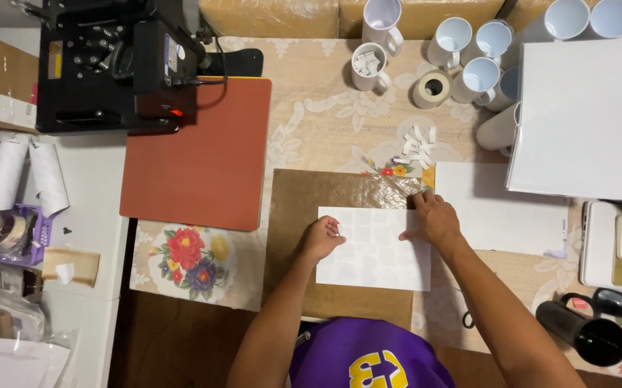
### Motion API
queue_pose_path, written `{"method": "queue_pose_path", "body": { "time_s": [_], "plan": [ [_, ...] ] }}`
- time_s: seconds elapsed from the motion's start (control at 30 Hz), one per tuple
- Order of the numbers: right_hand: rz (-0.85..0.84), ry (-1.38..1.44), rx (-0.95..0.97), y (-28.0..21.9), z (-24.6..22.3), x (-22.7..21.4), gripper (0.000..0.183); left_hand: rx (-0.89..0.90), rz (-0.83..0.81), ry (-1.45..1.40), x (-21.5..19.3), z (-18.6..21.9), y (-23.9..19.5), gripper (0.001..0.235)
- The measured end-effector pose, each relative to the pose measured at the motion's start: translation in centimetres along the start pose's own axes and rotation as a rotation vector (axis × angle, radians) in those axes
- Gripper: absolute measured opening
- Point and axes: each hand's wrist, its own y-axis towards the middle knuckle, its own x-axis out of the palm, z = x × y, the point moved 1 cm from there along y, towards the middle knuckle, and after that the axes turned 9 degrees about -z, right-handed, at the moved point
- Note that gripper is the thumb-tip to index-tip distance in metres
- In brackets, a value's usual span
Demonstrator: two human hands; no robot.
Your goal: The person uses scissors to cut small rectangular pieces from a white sheet of paper. They then peel the backing off these pieces and place them onto a larger sheet of paper on the table.
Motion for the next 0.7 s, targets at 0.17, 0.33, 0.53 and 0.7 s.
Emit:
{"method": "queue_pose_path", "body": {
  "time_s": [0.17, 0.33, 0.53, 0.7],
  "plan": [
    [-0.008, 0.083, 0.003, 1.4, 1.2, 1.0, 0.110, 0.001, -0.005, -0.005, -0.1, 0.5, -0.4, 0.049],
    [-0.005, 0.067, -0.016, 1.5, 1.6, 0.8, 0.085, 0.025, -0.025, -0.010, -0.2, 0.7, -0.4, 0.049],
    [0.063, -0.002, -0.073, 3.2, 1.1, 2.7, 0.068, 0.025, -0.019, -0.020, -0.1, 0.5, -0.3, 0.049],
    [-0.124, 0.255, -0.150, 2.9, -1.6, 0.6, 0.052, 0.002, -0.016, -0.006, 0.1, 0.5, -0.2, 0.045]
  ]
}}
